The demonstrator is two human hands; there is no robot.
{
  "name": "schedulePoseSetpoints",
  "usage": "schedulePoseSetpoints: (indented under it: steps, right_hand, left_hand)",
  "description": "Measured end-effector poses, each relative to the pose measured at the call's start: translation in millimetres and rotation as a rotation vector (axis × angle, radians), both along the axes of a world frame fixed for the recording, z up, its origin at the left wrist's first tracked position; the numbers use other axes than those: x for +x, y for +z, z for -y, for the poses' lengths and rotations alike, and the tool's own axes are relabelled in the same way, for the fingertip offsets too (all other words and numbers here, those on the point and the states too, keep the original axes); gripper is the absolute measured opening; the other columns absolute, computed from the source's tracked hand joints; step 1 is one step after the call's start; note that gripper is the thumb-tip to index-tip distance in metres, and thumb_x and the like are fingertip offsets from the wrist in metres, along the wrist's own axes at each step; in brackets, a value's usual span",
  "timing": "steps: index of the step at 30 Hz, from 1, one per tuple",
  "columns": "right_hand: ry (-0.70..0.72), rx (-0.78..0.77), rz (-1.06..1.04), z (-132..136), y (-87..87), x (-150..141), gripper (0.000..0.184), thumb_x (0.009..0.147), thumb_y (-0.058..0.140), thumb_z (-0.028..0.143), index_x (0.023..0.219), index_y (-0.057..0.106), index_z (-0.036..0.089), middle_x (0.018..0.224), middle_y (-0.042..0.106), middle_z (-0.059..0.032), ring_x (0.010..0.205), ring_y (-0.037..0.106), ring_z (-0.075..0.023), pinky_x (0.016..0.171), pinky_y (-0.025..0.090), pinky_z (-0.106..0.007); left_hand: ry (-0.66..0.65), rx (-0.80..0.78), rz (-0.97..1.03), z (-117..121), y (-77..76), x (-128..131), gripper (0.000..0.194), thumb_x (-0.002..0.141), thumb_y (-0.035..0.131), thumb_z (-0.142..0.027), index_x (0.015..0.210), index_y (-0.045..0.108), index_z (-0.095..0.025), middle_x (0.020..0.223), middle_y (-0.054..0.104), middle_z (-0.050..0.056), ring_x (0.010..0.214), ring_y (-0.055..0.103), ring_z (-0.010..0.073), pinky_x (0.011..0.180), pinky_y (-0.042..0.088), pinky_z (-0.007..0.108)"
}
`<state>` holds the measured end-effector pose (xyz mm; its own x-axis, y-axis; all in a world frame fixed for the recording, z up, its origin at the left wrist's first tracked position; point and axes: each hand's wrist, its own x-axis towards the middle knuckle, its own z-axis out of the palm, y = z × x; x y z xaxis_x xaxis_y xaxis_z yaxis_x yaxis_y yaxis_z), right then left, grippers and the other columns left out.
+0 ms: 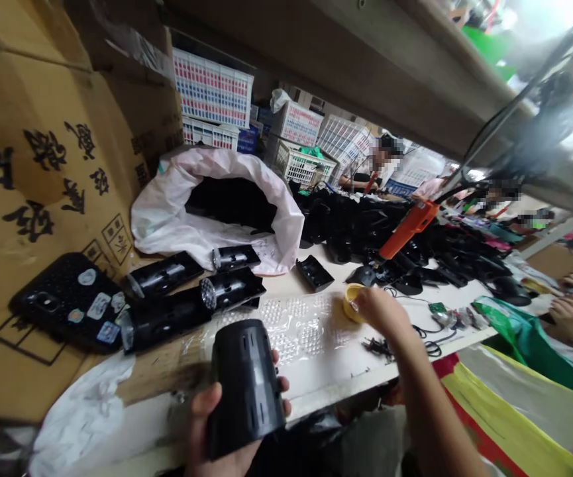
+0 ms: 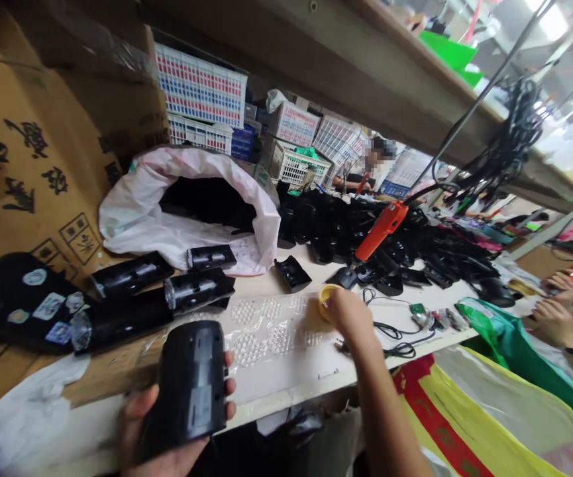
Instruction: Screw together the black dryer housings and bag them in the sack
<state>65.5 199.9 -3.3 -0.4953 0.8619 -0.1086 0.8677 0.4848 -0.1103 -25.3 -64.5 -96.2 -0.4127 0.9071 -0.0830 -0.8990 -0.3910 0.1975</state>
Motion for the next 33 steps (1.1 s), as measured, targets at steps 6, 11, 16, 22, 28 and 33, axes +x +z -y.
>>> schedulePoseSetpoints:
  steps: [6,11,16,22,28,33]
  right_hand:
    - [0.029,-0.105,0.230,-51,-22.1,-1,0.025,0.097,0.060,0.037,0.103,0.066,0.014,0.102,0.068,-0.0062,0.091,0.066,-0.0180,0.084,0.056,-0.038]
    - [0.048,-0.137,0.252,-64,-34.7,-7,0.027,0.096,0.063,0.035,0.110,0.065,0.012,0.109,0.067,-0.0093,0.097,0.067,-0.0196,0.085,0.057,-0.036]
    - [0.082,-0.193,0.254,-74,-42.6,-2,0.024,0.097,0.061,0.035,0.105,0.066,0.013,0.104,0.068,-0.0064,0.090,0.067,-0.0176,0.081,0.058,-0.035]
    - [0.080,-0.173,0.220,-76,-45.4,2,0.023,0.097,0.061,0.035,0.103,0.066,0.013,0.102,0.068,-0.0058,0.090,0.067,-0.0175,0.081,0.057,-0.035]
    - [0.059,-0.085,0.072,-66,-22.5,9,0.017,0.096,0.060,0.027,0.089,0.064,0.013,0.089,0.066,-0.0045,0.084,0.064,-0.0173,0.079,0.053,-0.034]
    - [0.316,-0.168,-0.269,-3,12.1,18,0.016,0.095,0.049,0.024,0.090,0.061,0.016,0.095,0.067,-0.0095,0.090,0.065,-0.0210,0.077,0.050,-0.030]
  left_hand:
    - [-0.036,0.363,-0.145,4,-4.2,-14,0.057,0.091,0.059,-0.046,0.140,0.054,-0.017,0.146,0.051,0.016,0.127,0.057,0.0316,0.102,0.052,0.040]
    - [-0.097,0.407,0.037,3,-2.7,-10,0.081,0.087,0.043,-0.075,0.140,0.053,-0.015,0.146,0.051,0.011,0.129,0.056,0.0250,0.101,0.051,0.031]
    - [-0.095,0.238,-0.096,3,0.6,-7,0.070,0.089,0.050,-0.068,0.139,0.054,-0.019,0.147,0.049,0.007,0.126,0.058,0.0182,0.094,0.053,0.022]
    - [-0.055,0.165,-0.017,-3,7.5,-6,0.075,0.087,0.044,-0.074,0.132,0.061,-0.017,0.141,0.057,0.010,0.124,0.060,0.0219,0.097,0.053,0.029]
    - [-0.067,0.131,0.119,-10,9.4,-9,0.053,0.085,0.062,-0.046,0.125,0.065,-0.010,0.133,0.063,0.017,0.116,0.066,0.0283,0.099,0.055,0.045]
    - [0.017,-0.213,0.263,-14,25.2,0,0.050,0.077,0.073,-0.039,0.118,0.069,-0.010,0.117,0.072,0.018,0.095,0.072,0.0296,0.083,0.061,0.044]
